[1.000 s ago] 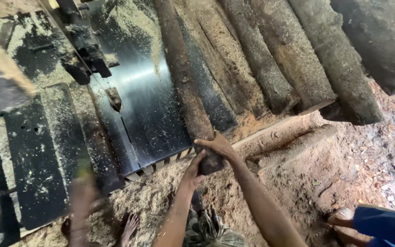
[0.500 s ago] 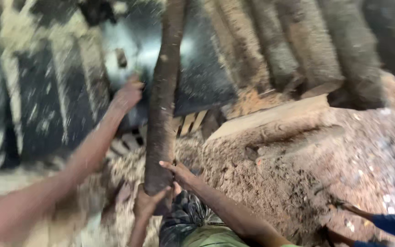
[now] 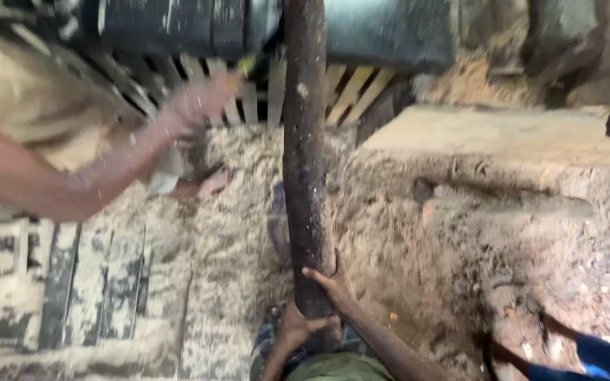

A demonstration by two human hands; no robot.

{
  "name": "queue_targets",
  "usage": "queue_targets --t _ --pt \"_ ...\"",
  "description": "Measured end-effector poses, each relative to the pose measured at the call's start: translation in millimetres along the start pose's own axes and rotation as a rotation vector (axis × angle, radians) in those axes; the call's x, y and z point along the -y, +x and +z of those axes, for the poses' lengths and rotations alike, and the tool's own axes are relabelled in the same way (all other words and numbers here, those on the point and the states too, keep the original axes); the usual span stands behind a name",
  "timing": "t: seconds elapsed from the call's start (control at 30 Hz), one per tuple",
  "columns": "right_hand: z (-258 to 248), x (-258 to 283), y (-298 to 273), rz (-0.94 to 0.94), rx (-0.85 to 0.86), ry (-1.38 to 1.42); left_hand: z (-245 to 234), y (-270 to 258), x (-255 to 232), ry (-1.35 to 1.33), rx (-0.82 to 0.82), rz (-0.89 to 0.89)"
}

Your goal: The person uses a saw to cut wood logs and planks into smaller pieces, feeding the wood into the blade by hand and moving finished pieces aside.

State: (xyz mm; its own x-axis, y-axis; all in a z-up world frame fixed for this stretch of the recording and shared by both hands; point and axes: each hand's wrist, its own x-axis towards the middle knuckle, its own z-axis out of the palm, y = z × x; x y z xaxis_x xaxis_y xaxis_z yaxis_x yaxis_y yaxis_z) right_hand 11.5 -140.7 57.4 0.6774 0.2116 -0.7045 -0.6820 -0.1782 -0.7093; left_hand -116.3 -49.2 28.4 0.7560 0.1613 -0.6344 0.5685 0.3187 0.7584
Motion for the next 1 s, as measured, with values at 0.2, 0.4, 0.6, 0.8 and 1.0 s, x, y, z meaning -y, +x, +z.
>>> queue_targets --t 0.2,0.4,0.6,0.8,1.0 --pt "28 -49 -90 -0.265 0.012 -0.196 -28 -107 32 -0.181 0.085 -0.002" --pt "14 -98 -173 -0.430 0.088 -0.309 -32 -150 116 0.183 -0.047 0.347" --pt "9 -109 -176 -0.234 0.084 -0.499 -31 -155 121 -0.144 0.079 -0.079" --pt "14 -105 -119 -0.324 0.055 -0.503 -38 -102 107 -0.131 0.062 -0.003" --pt "25 -75 -81 -0.258 0.048 -0.577 -48 -77 55 -0.154 0.082 0.045"
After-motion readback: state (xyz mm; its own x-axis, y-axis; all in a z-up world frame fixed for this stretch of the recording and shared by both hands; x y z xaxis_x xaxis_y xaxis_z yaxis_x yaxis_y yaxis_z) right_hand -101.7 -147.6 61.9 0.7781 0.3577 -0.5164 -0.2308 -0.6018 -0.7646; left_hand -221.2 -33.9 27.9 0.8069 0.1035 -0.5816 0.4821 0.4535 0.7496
